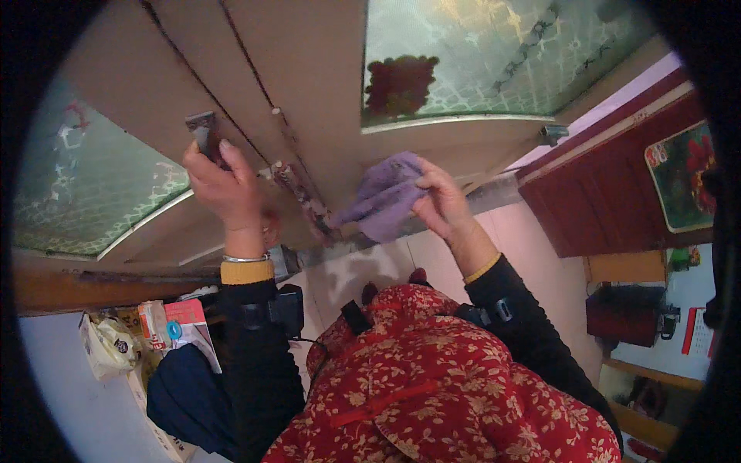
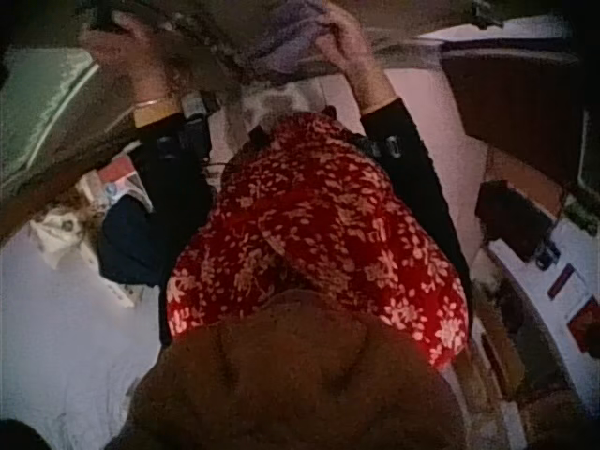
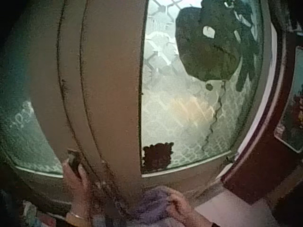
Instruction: The person wipes the glass and frame of a wooden door with a purple cloth. They then rinse the cloth in a basin of water and wring it out before returning to the door.
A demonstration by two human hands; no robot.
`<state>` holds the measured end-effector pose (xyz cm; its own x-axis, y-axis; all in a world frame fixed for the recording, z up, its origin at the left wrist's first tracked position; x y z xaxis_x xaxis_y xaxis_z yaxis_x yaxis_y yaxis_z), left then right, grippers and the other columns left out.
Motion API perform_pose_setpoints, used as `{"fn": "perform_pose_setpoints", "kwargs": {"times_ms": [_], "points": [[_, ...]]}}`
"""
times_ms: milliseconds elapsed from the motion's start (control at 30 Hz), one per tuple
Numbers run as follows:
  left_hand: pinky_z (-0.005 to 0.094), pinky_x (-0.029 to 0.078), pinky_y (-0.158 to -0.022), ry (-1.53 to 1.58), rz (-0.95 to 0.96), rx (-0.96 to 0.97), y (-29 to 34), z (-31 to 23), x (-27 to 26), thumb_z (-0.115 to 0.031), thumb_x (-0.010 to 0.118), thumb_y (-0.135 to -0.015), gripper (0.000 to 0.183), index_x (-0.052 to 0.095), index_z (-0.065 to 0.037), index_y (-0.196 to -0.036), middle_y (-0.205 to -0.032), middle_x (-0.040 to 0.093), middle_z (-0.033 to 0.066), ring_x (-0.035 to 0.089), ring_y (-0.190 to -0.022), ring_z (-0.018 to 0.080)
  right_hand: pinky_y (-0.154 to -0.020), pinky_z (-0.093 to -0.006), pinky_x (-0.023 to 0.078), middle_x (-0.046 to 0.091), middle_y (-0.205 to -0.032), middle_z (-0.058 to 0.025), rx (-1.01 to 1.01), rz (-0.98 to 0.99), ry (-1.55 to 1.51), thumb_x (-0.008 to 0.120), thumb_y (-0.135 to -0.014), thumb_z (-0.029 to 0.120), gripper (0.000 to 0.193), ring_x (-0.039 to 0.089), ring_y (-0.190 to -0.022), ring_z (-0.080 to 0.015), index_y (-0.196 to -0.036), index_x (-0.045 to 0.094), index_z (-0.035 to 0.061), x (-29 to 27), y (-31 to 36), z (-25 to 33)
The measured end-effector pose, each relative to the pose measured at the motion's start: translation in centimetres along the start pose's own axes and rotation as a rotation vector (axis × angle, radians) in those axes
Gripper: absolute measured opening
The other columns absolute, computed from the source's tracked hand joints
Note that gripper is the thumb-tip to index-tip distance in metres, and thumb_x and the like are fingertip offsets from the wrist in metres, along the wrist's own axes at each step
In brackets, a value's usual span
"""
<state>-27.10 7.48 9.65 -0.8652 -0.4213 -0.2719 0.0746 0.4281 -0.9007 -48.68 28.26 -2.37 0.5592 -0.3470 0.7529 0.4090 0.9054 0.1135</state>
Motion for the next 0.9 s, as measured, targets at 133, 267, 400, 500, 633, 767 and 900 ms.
{"fn": "perform_pose_setpoints", "kwargs": {"times_ms": [133,267,400,500,633,767,900], "points": [[0.0412,0.049,-0.068,-0.036,0.008,-0.001,0.2,0.5,0.1,-0.022,0.06,-0.092,0.036,0.05,0.002,-0.117,-0.091,0.059,0.0168,0.06,-0.076,0.0311,-0.105,-0.0435,0.043,0.058,-0.127,-0.0162,-0.029,0.009,-0.133,0.05,-0.081,0.004,0.054,0.057,-0.117,-0.0291,-0.136,0.046,0.0005,-1.4,3.1,3.5],[0.0375,0.049,-0.067,0.019,0.054,-0.053,0.2,1.1,0.1,-0.024,0.061,-0.094,0.038,0.05,0.002,-0.118,-0.094,0.059,0.0159,0.06,-0.078,0.0267,-0.106,-0.0445,0.043,0.057,-0.128,-0.0156,-0.144,-0.059,-0.162,0.053,-0.085,0.01,0.053,0.055,-0.119,-0.0303,-0.137,0.045,0.0026,-3.8,8.2,9.0],[0.0361,0.048,-0.068,-0.031,0.048,-0.043,0.1,1.0,0.2,-0.024,0.061,-0.094,0.036,0.05,0.002,-0.117,-0.094,0.059,0.0152,0.059,-0.078,0.0247,-0.1,-0.0435,0.047,0.058,-0.128,-0.0133,-0.173,-0.295,-0.176,0.055,-0.094,0.023,0.048,0.057,-0.116,-0.028,-0.136,0.046,0.0029,-9.6,13.1,7.8],[0.0363,0.048,-0.069,0.014,0.058,-0.066,0.2,1.3,0.2,-0.025,0.061,-0.094,0.036,0.05,0.003,-0.116,-0.094,0.059,0.0151,0.058,-0.078,0.0245,-0.096,-0.041,0.049,0.061,-0.125,-0.0121,-0.027,-0.57,-0.13,0.058,-0.096,0.025,0.044,0.06,-0.111,-0.0262,-0.132,0.051,0.002,-14.5,14.8,2.3],[0.0356,0.048,-0.069,0.028,0.019,-0.009,0.0,1.1,0.1,-0.029,0.062,-0.093,0.04,0.051,0.003,-0.114,-0.092,0.059,0.0137,0.057,-0.078,0.0238,-0.101,-0.0419,0.048,0.061,-0.125,-0.0153,-0.108,-0.434,-0.08,0.058,-0.096,0.02,0.04,0.061,-0.112,-0.0268,-0.128,0.053,-0.0031,-15.2,14.3,2.6],[0.035,0.047,-0.067,0.031,0.042,-0.043,0.0,1.3,0.3,-0.028,0.062,-0.093,0.039,0.051,0.003,-0.115,-0.09,0.058,0.012,0.056,-0.075,0.0226,-0.099,-0.0404,0.05,0.062,-0.124,-0.0166,-0.108,-0.324,-0.084,0.053,-0.099,0.022,0.038,0.062,-0.111,-0.0272,-0.127,0.053,-0.0051,-13.1,13.9,3.7],[0.037,0.048,-0.071,0.023,0.082,-0.081,0.2,1.4,0.3,-0.028,0.061,-0.094,0.038,0.051,0.003,-0.114,-0.092,0.057,0.0135,0.056,-0.079,0.0245,-0.083,-0.0359,0.056,0.064,-0.117,-0.015,0.028,-0.506,0.263,0.051,-0.101,0.027,0.039,0.065,-0.103,-0.0248,-0.125,0.053,-0.0027,-13.0,12.5,2.4]]}}
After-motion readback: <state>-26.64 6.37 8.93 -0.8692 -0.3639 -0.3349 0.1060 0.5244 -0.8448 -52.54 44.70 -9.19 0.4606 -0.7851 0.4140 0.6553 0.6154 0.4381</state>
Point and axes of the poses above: each hand's wrist, its own y-axis away from the middle knuckle, its own x-axis out of the palm, z = x × y, the point moved 8 cm from there along -y, towards the middle knuckle
